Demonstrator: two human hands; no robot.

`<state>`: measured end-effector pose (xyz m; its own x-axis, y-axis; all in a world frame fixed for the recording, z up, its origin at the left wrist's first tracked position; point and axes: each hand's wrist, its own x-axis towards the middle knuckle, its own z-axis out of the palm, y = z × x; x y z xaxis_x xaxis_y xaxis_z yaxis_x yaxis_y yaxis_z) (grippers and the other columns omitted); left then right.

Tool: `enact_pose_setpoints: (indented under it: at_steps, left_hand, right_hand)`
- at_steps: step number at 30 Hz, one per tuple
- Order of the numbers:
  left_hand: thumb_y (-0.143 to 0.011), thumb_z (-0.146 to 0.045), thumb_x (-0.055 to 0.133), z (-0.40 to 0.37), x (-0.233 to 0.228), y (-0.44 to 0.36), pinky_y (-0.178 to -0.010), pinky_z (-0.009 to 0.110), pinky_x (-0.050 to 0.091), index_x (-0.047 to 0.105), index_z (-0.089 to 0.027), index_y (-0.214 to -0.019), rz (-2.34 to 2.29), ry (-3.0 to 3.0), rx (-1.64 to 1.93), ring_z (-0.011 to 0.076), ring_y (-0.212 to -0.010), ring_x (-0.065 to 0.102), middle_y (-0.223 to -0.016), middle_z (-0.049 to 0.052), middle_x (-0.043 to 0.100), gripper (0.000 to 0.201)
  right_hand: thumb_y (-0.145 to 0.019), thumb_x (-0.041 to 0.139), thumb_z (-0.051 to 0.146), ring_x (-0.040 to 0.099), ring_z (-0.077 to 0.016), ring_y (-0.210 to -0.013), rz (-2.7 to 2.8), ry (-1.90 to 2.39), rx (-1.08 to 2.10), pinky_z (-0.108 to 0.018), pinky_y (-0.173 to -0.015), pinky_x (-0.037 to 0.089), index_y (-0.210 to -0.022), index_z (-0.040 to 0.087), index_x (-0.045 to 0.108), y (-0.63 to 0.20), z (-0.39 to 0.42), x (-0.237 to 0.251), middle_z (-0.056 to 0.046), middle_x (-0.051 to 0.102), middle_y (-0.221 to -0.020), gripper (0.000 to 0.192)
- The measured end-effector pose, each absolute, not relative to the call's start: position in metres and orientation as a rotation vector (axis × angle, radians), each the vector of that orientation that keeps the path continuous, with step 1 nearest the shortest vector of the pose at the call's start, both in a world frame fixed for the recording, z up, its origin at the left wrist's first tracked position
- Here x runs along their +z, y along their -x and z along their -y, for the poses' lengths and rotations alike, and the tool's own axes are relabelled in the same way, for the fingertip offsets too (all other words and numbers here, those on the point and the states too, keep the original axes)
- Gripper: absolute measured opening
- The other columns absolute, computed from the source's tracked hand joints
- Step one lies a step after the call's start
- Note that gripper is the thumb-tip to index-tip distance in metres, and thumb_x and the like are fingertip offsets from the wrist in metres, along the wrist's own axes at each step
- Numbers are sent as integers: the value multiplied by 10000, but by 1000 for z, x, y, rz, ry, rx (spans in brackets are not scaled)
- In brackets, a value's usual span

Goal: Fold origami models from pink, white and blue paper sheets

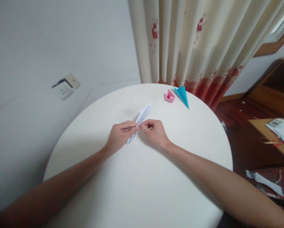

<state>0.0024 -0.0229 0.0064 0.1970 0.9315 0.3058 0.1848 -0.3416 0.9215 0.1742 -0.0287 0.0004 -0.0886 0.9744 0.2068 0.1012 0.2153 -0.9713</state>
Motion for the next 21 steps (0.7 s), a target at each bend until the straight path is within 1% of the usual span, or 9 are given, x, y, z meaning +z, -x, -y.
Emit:
enact_pose_setpoints:
  at_steps: [5,9,14,18,21]
  left_hand:
    - [-816,-286,686,24,5,-3,-786,277,558,774,-159,-922,-1139,-1731,1207,204,-869,709,-970,87,752,187]
    - [-774,-295,718,24,1,-2,-737,283,555,750,-143,-914,-1253,-1670,1187,209,-801,712,-910,84,759,209]
    - [-755,-341,737,21,0,-1,-655,260,525,728,-146,-836,-1287,-1579,1209,188,-719,690,-815,63,749,211]
    - [-759,-394,738,22,3,-2,-638,256,506,704,-151,-828,-1215,-1446,1198,175,-702,671,-808,54,741,255]
    - [-754,-415,748,23,6,-2,-581,244,470,690,-153,-850,-1148,-1324,1141,157,-650,647,-801,47,737,285]
  right_hand:
    - [-772,587,255,553,-141,-647,1467,1085,1019,-270,-644,427,-681,150,661,-174,28,-1,-14,630,-665,158]
    - [-741,565,219,531,-136,-616,1444,1118,1047,-266,-615,401,-625,157,626,-170,28,-5,-1,603,-623,145]
    - [-746,599,277,482,-116,-552,1368,1147,1129,-255,-554,367,-599,162,604,-165,29,-7,11,578,-582,187]
    - [-752,651,337,485,-114,-557,1303,1110,1180,-249,-537,371,-652,158,638,-165,30,-4,9,587,-598,205]
    - [-767,669,386,495,-116,-569,1277,1080,1185,-248,-535,386,-700,160,674,-165,32,0,2,605,-622,236]
